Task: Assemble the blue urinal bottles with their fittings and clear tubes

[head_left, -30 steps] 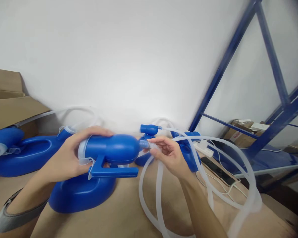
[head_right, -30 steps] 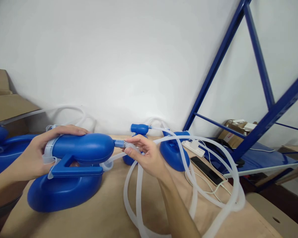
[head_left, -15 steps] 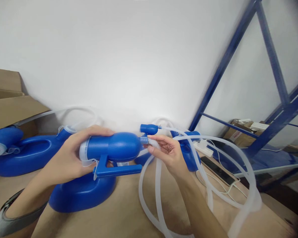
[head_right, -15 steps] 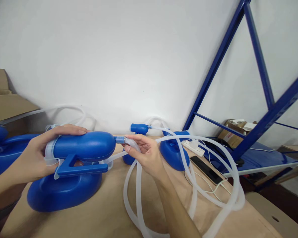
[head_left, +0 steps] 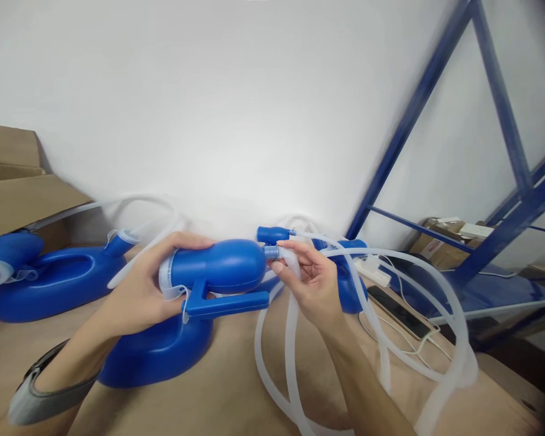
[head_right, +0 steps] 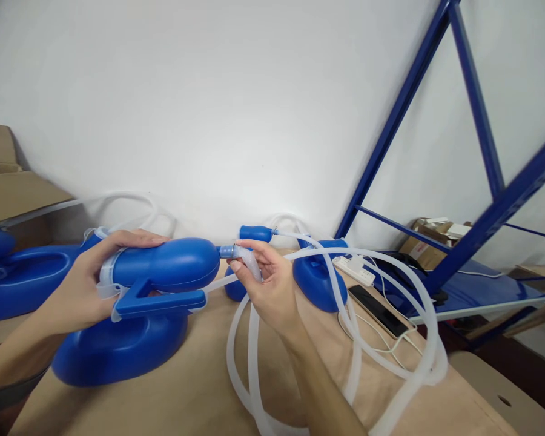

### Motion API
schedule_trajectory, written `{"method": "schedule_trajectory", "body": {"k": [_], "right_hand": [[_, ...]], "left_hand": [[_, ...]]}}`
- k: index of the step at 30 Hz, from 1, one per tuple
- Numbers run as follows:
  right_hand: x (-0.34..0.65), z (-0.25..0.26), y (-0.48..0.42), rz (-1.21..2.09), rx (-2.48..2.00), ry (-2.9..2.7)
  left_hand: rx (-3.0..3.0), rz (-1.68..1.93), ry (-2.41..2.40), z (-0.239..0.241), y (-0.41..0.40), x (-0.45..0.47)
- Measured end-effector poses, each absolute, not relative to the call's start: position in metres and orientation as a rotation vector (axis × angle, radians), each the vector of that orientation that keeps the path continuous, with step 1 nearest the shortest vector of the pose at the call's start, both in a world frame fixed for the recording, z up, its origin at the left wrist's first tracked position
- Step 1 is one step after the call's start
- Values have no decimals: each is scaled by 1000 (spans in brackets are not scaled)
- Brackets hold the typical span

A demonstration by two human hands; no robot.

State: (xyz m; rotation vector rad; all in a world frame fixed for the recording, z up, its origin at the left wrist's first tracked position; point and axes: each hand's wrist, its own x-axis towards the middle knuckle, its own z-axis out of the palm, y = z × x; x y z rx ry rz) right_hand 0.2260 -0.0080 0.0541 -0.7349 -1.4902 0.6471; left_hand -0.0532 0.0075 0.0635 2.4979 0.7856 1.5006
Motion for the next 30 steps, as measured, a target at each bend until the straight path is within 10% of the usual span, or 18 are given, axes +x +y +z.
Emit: {"method": "schedule_trajectory", "body": {"k": [24,30], "right_hand": [[245,57,-1,1011,-862,-1704],[267,62,-1,1060,-1094,-1899]], "left_hand": [[2704,1421,871,72,6,-61],[2394,2074,1339,83,-4,-92]]}}
